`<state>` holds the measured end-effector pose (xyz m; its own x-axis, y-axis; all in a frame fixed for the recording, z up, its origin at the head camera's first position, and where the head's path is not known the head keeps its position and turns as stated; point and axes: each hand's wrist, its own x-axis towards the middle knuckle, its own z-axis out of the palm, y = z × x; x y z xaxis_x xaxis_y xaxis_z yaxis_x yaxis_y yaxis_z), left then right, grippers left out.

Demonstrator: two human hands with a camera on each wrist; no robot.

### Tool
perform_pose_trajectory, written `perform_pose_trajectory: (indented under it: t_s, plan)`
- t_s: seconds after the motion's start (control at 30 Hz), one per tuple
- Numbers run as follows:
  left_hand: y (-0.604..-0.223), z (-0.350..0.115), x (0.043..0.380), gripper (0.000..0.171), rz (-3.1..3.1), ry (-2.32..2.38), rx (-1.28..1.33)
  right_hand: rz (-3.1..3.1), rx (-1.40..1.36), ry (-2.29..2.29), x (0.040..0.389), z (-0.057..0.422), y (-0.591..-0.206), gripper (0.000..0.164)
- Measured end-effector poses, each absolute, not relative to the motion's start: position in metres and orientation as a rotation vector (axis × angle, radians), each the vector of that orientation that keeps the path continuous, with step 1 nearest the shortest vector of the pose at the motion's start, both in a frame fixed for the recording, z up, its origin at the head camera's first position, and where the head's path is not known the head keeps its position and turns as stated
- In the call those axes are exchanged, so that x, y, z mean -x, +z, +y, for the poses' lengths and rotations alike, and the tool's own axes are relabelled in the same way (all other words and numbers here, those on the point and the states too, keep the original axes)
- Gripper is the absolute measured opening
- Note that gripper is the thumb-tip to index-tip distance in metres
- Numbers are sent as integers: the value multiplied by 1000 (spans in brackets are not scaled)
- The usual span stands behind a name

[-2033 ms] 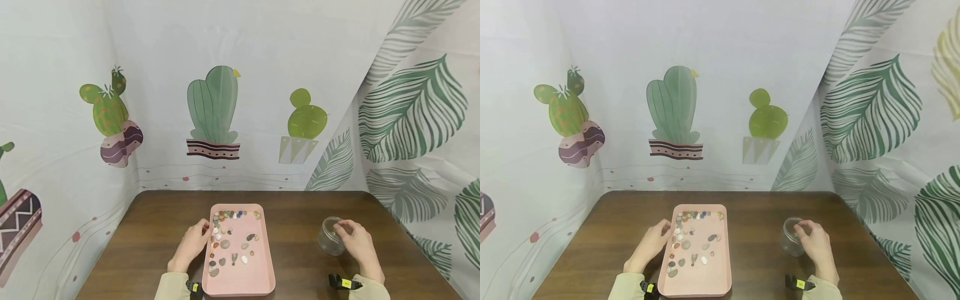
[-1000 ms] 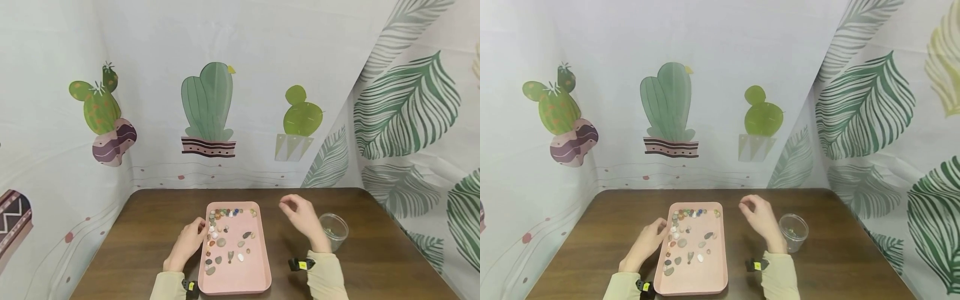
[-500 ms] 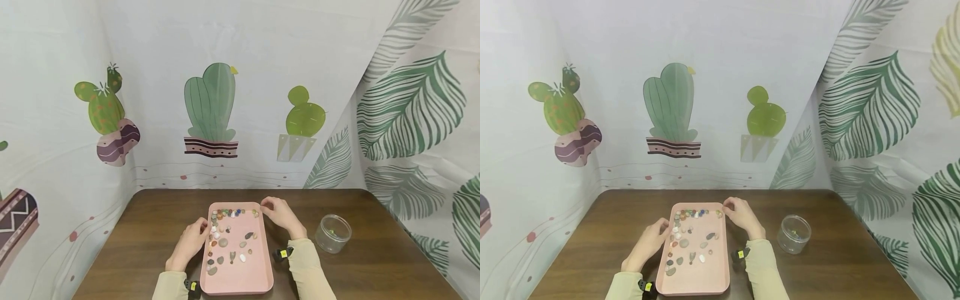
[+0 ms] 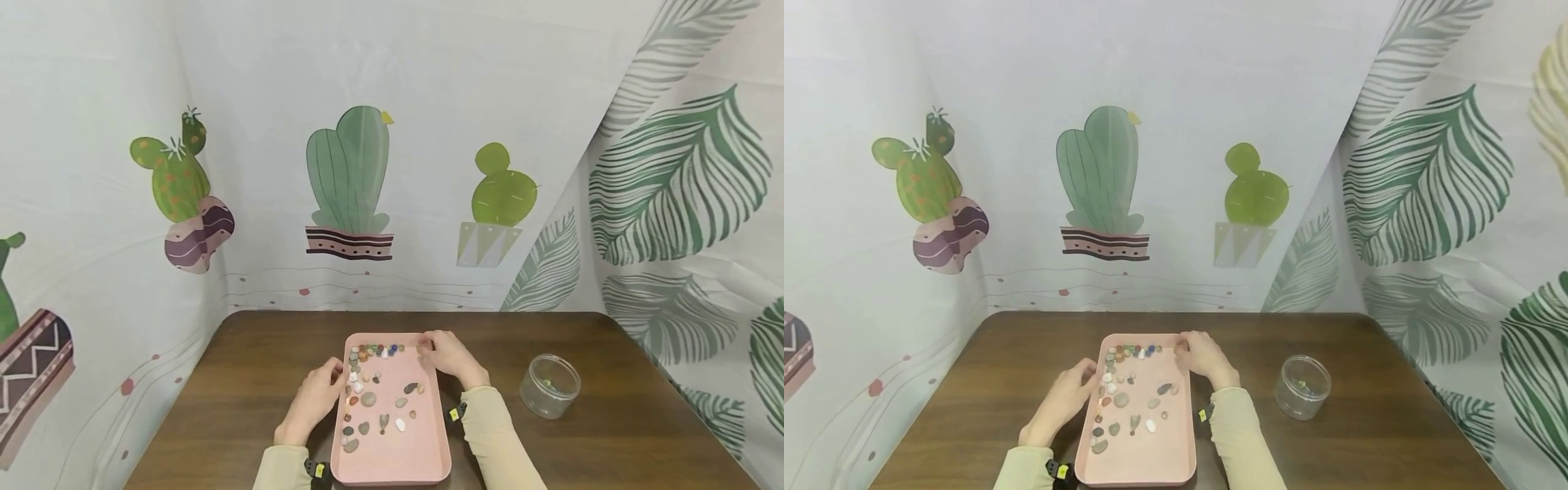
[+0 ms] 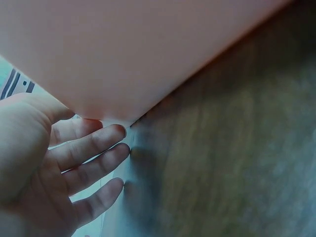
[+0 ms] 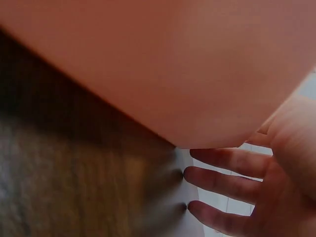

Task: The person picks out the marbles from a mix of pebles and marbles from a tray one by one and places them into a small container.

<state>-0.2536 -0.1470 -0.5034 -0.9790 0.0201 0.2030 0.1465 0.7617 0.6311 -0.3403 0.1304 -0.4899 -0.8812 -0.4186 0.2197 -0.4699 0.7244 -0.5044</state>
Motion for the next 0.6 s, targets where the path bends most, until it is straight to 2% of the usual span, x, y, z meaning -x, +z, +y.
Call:
perform_pose_trajectory:
  t_s: [0.27, 0.6]
  plan:
    - [-501, -145, 252, 12, -2775, -1029, 143, -2948, -692, 700, 342, 125, -490, 26]
    - [-501, -147, 251, 13, -2780, -1049, 136, -2967, -667, 622, 341, 118, -485, 12]
